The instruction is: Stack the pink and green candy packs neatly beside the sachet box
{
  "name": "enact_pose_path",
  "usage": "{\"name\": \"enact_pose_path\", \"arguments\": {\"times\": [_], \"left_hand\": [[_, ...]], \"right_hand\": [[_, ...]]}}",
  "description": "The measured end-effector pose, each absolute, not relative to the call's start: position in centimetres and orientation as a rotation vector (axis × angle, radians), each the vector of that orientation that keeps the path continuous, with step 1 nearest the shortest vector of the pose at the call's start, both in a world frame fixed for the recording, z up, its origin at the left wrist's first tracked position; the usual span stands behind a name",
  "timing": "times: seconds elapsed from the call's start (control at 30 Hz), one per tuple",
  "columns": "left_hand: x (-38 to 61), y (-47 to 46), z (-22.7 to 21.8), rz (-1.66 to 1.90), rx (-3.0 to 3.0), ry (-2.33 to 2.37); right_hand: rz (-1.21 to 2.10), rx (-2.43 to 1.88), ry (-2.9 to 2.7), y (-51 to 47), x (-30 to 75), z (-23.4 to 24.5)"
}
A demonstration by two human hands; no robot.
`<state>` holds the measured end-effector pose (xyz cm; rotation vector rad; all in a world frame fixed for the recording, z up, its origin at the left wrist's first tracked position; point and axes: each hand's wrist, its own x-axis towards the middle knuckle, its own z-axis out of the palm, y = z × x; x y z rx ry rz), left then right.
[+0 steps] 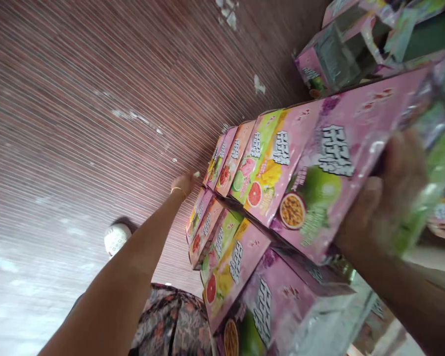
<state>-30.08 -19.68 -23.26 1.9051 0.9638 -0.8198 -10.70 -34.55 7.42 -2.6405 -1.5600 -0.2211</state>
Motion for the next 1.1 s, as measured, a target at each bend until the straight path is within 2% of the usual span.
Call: {"name": "enact_pose_path", "arguments": {"times": [0.1, 0.23, 0.33, 0.43, 0.57, 0.63, 0.77, 0.93, 1.1], "left_hand": [[-33.8, -19.6, -19.5, -0.805, 1.821, 1.225], [-39.5, -21.0, -12.0, -0.858, 1.757, 1.172], [-42.6, -22.1, -5.3, -0.857, 1.746, 1.165], [-43.8, -22.6, 1.0, -0.827, 1.74, 1.179], [-42.9, -23.4, 6.7, -0.747, 1.751, 1.048], [-41.5, -24.2, 8.0, -0.72, 1.788, 0.957], [-37.4, -25.8, 8.4, -0.694, 1.896, 0.771], [-34.1, -27.3, 7.5, -0.654, 2.015, 0.597], [-38.8, -30.7, 8.5, -0.849, 1.921, 0.552]], "right_hand": [[-0.217, -2.62, -1.573, -34.7, -10.3, 7.0], [-0.221, -2.743, -1.328, -33.9, -10.8, 6.7], [-0.1, -2.792, -1.256, -33.1, -10.3, 7.2], [-0.016, -2.742, -1.226, -33.2, -10.6, 9.2], [-0.123, -2.552, -1.152, -37.0, -17.3, 12.9], [-0.177, -2.527, -1.081, -40.1, -22.6, 13.4], [-0.011, -2.673, -1.082, -44.0, -29.9, 11.1], [-0.07, -2.756, -1.041, -44.0, -30.2, 8.6], [-0.048, -2.812, -1.029, -44.2, -29.7, 8.4]]}}
